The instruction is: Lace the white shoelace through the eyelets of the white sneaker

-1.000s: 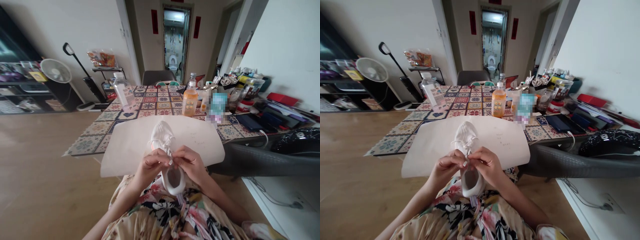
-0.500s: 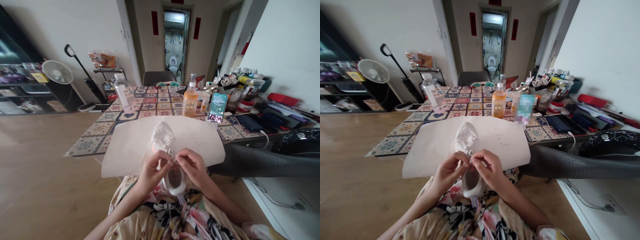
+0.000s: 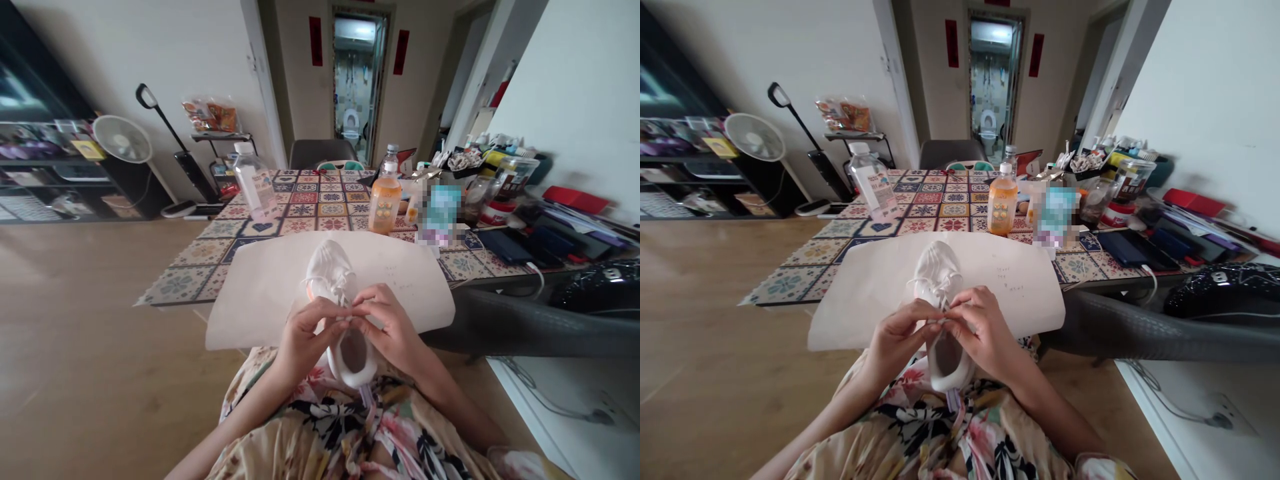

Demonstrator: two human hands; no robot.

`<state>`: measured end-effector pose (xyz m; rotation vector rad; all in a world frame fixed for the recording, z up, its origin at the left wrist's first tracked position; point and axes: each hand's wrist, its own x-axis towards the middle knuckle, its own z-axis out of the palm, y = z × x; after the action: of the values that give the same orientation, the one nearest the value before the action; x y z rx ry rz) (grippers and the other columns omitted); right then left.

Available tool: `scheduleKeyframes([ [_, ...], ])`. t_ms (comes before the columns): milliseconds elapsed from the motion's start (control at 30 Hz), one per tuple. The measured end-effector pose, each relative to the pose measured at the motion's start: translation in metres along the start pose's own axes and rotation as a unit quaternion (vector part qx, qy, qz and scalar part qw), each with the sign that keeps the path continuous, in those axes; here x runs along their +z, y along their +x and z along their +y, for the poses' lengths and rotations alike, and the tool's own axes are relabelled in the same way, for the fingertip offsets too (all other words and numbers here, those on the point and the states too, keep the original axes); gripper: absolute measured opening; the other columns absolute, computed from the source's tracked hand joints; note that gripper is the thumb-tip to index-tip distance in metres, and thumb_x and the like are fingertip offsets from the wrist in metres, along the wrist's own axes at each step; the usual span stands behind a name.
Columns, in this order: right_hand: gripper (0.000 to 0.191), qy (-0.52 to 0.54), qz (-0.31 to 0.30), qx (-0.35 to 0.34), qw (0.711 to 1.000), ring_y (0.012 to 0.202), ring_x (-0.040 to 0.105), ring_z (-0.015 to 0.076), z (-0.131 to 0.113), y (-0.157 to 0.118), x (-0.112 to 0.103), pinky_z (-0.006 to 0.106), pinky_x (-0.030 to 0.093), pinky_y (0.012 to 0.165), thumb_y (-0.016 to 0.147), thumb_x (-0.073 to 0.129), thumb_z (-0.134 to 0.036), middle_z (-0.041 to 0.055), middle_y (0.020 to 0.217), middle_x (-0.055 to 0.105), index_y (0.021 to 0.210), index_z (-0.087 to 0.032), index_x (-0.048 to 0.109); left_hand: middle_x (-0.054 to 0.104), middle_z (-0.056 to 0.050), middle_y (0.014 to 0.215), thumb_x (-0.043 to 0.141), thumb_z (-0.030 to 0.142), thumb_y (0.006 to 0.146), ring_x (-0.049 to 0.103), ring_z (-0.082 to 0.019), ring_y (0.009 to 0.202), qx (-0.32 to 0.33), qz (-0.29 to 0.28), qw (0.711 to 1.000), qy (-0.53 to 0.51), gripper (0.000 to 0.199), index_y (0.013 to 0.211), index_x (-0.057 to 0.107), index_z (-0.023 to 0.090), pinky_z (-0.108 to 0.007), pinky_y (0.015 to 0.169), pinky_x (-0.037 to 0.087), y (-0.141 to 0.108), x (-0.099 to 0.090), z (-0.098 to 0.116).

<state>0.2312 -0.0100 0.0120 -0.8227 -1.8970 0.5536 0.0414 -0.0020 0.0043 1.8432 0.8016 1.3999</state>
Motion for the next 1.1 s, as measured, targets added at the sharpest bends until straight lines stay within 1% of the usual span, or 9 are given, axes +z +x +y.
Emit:
scheduleKeyframes([
  [167, 0.017, 0.108, -0.066, 0.068, 0.99, 0.097, 0.058, 0.0199, 0.001, 0.002, 0.001, 0.034, 0.047, 0.088, 0.093, 0.062, -0.032, 0.0049, 0.096, 0.058, 0.083, -0.02, 0.065, 0.069, -0.005, 0.073, 0.072, 0.028, 0.086, 0.064, -0.018, 0.069, 0.038, -0.003, 0.999, 0.026, 0.011, 0.079, 0.077, 0.021, -0.028, 0.066, 0.05, 0.003, -0.004, -0.001],
  [267, 0.01, 0.08, -0.095, 0.038, 0.992, 0.1, 0.057, 0.0215, 0.0, 0.003, 0.0, 0.035, 0.045, 0.09, 0.086, 0.069, -0.026, 0.0059, 0.103, 0.059, 0.091, -0.019, 0.063, 0.067, -0.004, 0.072, 0.07, 0.031, 0.087, 0.062, -0.018, 0.068, 0.033, 0.003, 0.999, 0.035, 0.018, 0.075, 0.074, 0.02, -0.028, 0.065, 0.049, 0.005, -0.005, -0.003],
  [400, 0.01, -0.029, -0.018, -0.036, 0.999, 0.096, 0.059, 0.0212, -0.002, 0.003, 0.005, 0.036, 0.044, 0.088, 0.087, 0.066, -0.022, 0.0063, 0.099, 0.063, 0.094, -0.02, 0.06, 0.065, -0.003, 0.069, 0.069, 0.037, 0.087, 0.06, -0.017, 0.065, 0.016, 0.005, 0.999, 0.032, 0.025, 0.07, 0.072, 0.019, -0.028, 0.064, 0.048, 0.007, -0.003, -0.004],
  [533, 0.003, -0.113, 0.038, -0.135, 0.984, 0.091, 0.063, 0.0194, -0.004, 0.004, 0.009, 0.038, 0.042, 0.09, 0.095, 0.059, -0.021, 0.0051, 0.093, 0.07, 0.095, -0.023, 0.061, 0.063, -0.002, 0.066, 0.069, 0.04, 0.086, 0.058, -0.016, 0.062, -0.004, 0.001, 1.0, 0.023, 0.029, 0.067, 0.07, 0.019, -0.027, 0.062, 0.047, 0.008, -0.004, -0.004],
  [600, 0.007, -0.114, 0.058, -0.174, 0.977, 0.089, 0.064, 0.019, -0.005, 0.005, 0.008, 0.039, 0.042, 0.09, 0.095, 0.059, -0.02, 0.0038, 0.089, 0.072, 0.091, -0.024, 0.062, 0.063, -0.002, 0.066, 0.069, 0.038, 0.086, 0.057, -0.016, 0.061, -0.011, -0.007, 1.0, 0.02, 0.027, 0.067, 0.071, 0.019, -0.027, 0.061, 0.047, 0.008, -0.006, -0.006],
  [667, 0.01, -0.075, 0.045, -0.191, 0.978, 0.093, 0.065, 0.0198, -0.004, 0.007, 0.003, 0.039, 0.044, 0.09, 0.095, 0.061, -0.022, 0.0035, 0.087, 0.073, 0.085, -0.025, 0.064, 0.064, -0.002, 0.066, 0.069, 0.035, 0.085, 0.057, -0.017, 0.061, -0.022, -0.006, 0.999, 0.023, 0.024, 0.067, 0.071, 0.019, -0.028, 0.061, 0.047, 0.01, -0.01, -0.01],
  [867, 0.031, 0.044, -0.115, -0.169, 0.978, 0.08, 0.067, 0.0193, 0.006, 0.016, -0.013, 0.042, 0.044, 0.092, 0.093, 0.064, -0.042, -0.0002, 0.071, 0.073, 0.067, -0.025, 0.064, 0.064, 0.0, 0.063, 0.069, 0.03, 0.078, 0.056, -0.019, 0.065, -0.02, 0.072, 0.989, 0.131, 0.018, 0.061, 0.069, 0.022, -0.031, 0.066, 0.045, 0.025, -0.014, -0.024],
  [1000, 0.028, 0.074, -0.115, -0.152, 0.979, 0.079, 0.066, 0.0176, 0.012, 0.015, -0.012, 0.037, 0.048, 0.086, 0.093, 0.064, -0.041, 0.0023, 0.076, 0.071, 0.072, -0.023, 0.064, 0.066, -0.001, 0.066, 0.068, 0.028, 0.077, 0.058, -0.02, 0.069, -0.013, 0.061, 0.99, 0.129, 0.015, 0.064, 0.07, 0.022, -0.032, 0.07, 0.046, 0.025, -0.017, -0.029],
  [1100, 0.019, 0.057, -0.086, -0.113, 0.988, 0.088, 0.064, 0.0177, 0.012, 0.011, -0.01, 0.033, 0.051, 0.084, 0.094, 0.064, -0.04, 0.0058, 0.092, 0.067, 0.086, -0.022, 0.064, 0.069, -0.002, 0.075, 0.07, 0.027, 0.075, 0.062, -0.02, 0.073, -0.044, 0.055, 0.991, 0.111, 0.006, 0.078, 0.072, 0.021, -0.031, 0.07, 0.048, 0.017, -0.021, -0.033],
])
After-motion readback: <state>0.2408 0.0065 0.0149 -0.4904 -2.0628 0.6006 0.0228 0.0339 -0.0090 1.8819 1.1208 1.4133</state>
